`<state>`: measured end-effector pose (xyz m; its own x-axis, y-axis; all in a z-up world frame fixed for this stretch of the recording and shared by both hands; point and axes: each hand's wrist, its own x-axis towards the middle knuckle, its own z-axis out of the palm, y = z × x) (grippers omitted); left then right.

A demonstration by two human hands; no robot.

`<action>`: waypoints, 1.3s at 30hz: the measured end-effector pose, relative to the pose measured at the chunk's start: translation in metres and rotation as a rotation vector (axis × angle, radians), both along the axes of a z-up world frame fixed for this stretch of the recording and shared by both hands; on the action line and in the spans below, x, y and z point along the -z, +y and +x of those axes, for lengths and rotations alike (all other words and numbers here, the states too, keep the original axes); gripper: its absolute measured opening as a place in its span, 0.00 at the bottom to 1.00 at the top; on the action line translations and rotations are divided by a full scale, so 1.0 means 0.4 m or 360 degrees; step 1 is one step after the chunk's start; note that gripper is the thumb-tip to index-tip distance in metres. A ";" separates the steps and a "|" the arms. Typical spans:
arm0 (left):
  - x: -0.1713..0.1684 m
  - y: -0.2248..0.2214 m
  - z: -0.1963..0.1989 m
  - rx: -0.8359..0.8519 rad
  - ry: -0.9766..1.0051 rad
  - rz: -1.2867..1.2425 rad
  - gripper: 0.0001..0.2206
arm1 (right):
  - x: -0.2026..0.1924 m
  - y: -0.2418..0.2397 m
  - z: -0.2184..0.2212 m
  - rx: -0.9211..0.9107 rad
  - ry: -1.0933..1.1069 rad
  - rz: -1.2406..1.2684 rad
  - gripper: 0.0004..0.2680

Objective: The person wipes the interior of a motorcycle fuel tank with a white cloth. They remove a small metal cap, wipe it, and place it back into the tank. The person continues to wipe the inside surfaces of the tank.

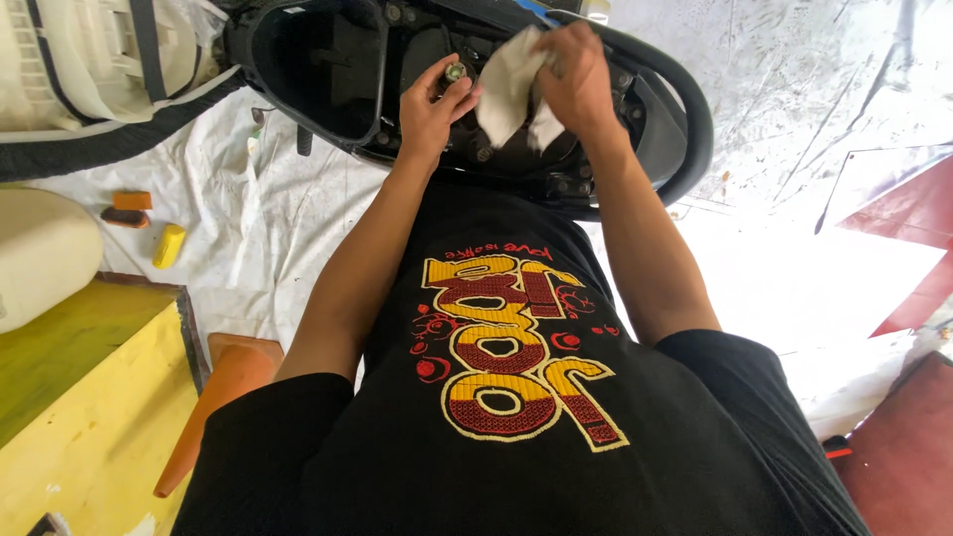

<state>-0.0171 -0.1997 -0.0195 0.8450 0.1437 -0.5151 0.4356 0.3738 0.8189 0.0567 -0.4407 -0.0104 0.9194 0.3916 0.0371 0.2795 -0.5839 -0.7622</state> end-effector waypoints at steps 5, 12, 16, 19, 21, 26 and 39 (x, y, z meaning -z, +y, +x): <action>-0.006 0.051 -0.005 -0.0113 0.0032 0.0005 0.21 | 0.037 0.105 -0.041 -0.0015 -0.0099 -0.0239 0.13; 0.033 0.141 -0.009 -0.0157 0.0035 -0.0072 0.21 | 0.002 0.194 -0.099 -0.0385 0.0586 -0.0066 0.10; -0.007 0.206 0.006 -0.0095 0.0013 -0.0075 0.22 | -0.005 0.263 -0.041 -0.0029 0.0370 -0.0003 0.09; -0.032 0.250 -0.003 0.0042 0.0004 0.0133 0.18 | 0.010 0.320 -0.039 0.0114 0.0014 -0.0062 0.10; -0.010 0.284 -0.006 0.0048 -0.0223 0.0075 0.15 | 0.026 0.359 -0.048 -0.0106 -0.0069 -0.0199 0.12; 0.059 0.378 -0.005 0.0027 -0.0209 0.0042 0.17 | 0.106 0.448 -0.159 -0.0115 0.0053 -0.0380 0.13; -0.027 0.466 0.020 0.0347 0.0155 0.0034 0.11 | 0.034 0.539 -0.099 -0.0026 0.0333 -0.0716 0.29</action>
<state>-0.0093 -0.0133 -0.0089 0.8036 -0.0249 -0.5947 0.5816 0.2453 0.7756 0.0171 -0.2251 -0.0242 0.8828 0.3407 -0.3235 0.1593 -0.8648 -0.4762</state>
